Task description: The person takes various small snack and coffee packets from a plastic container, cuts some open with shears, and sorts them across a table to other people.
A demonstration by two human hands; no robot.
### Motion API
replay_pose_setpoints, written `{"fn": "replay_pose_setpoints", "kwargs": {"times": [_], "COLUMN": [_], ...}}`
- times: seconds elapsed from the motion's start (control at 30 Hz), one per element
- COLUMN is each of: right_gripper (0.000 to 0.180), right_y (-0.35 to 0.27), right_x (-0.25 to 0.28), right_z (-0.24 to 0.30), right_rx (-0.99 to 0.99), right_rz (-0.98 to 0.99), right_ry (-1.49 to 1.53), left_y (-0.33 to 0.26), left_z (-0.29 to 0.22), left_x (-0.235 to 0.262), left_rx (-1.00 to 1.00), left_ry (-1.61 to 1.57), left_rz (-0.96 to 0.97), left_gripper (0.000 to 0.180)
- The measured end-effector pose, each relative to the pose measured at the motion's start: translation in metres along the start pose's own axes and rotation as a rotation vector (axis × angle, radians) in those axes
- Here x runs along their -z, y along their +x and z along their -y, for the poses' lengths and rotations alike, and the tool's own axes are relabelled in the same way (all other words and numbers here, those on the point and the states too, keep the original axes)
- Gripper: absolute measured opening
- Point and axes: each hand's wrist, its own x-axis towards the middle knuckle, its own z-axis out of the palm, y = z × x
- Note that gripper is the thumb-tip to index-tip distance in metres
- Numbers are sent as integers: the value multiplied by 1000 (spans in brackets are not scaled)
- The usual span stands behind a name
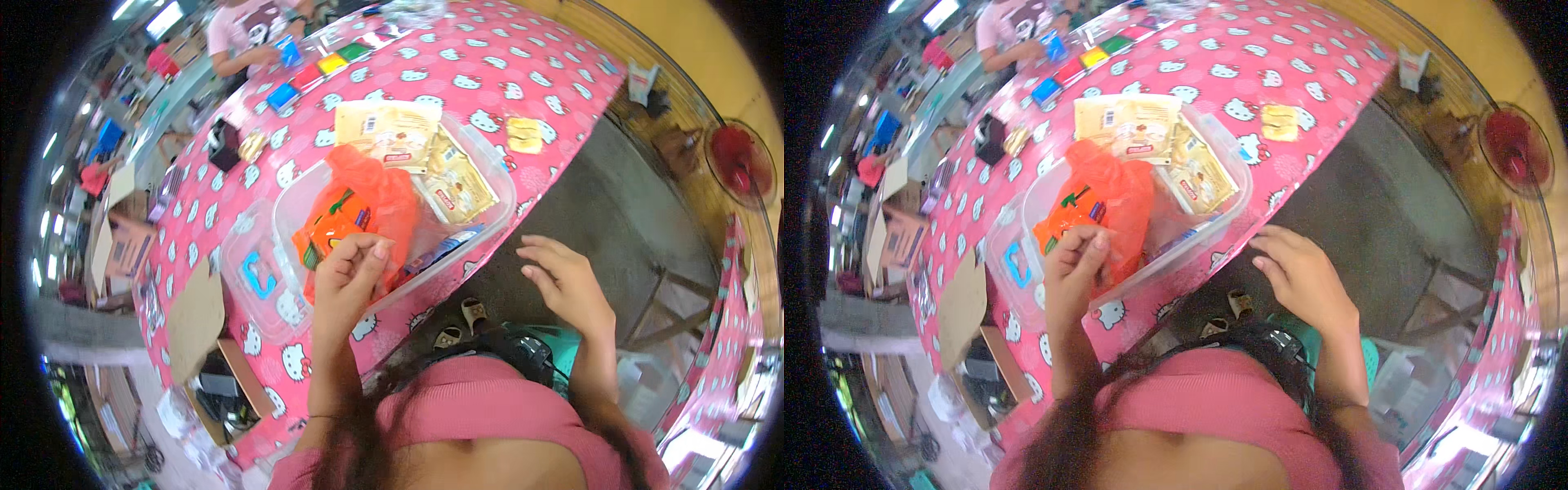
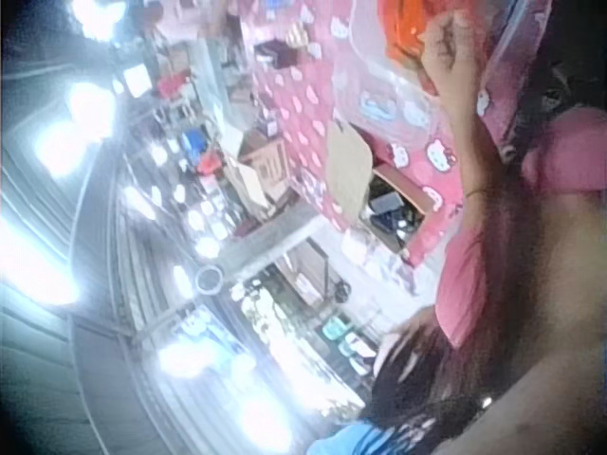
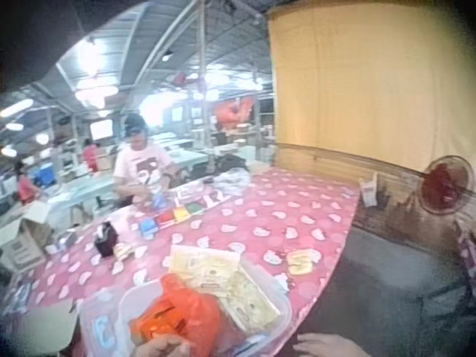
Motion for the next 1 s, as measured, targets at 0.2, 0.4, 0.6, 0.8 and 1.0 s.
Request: {"fn": "replay_pose_setpoints", "kwargs": {"times": [0.2, 0.4, 0.6, 0.8, 1.0], "right_gripper": [25, 23, 21, 22, 28], "right_y": [-60, -141, -320, -518, -644], "right_x": [3, -18, -88, -236, -376], "right_z": [-2, -38, -75, 22, 184], "right_rx": [-186, -528, -1124, -1863, -2073], "right_rz": [-150, -157, -343, -553, -333], "right_ry": [-100, 75, 116, 141, 382], "left_y": [27, 20, 68, -44, -194], "left_z": [35, 24, 38, 20, 78], "left_x": [-6, -15, -59, -200, -290], "left_rx": [-337, -423, -447, -412, -440], "left_ry": [548, 743, 656, 479, 495], "left_rz": [16, -74, 320, 947, 1486], "left_gripper": [13, 19, 29, 26, 22]}}
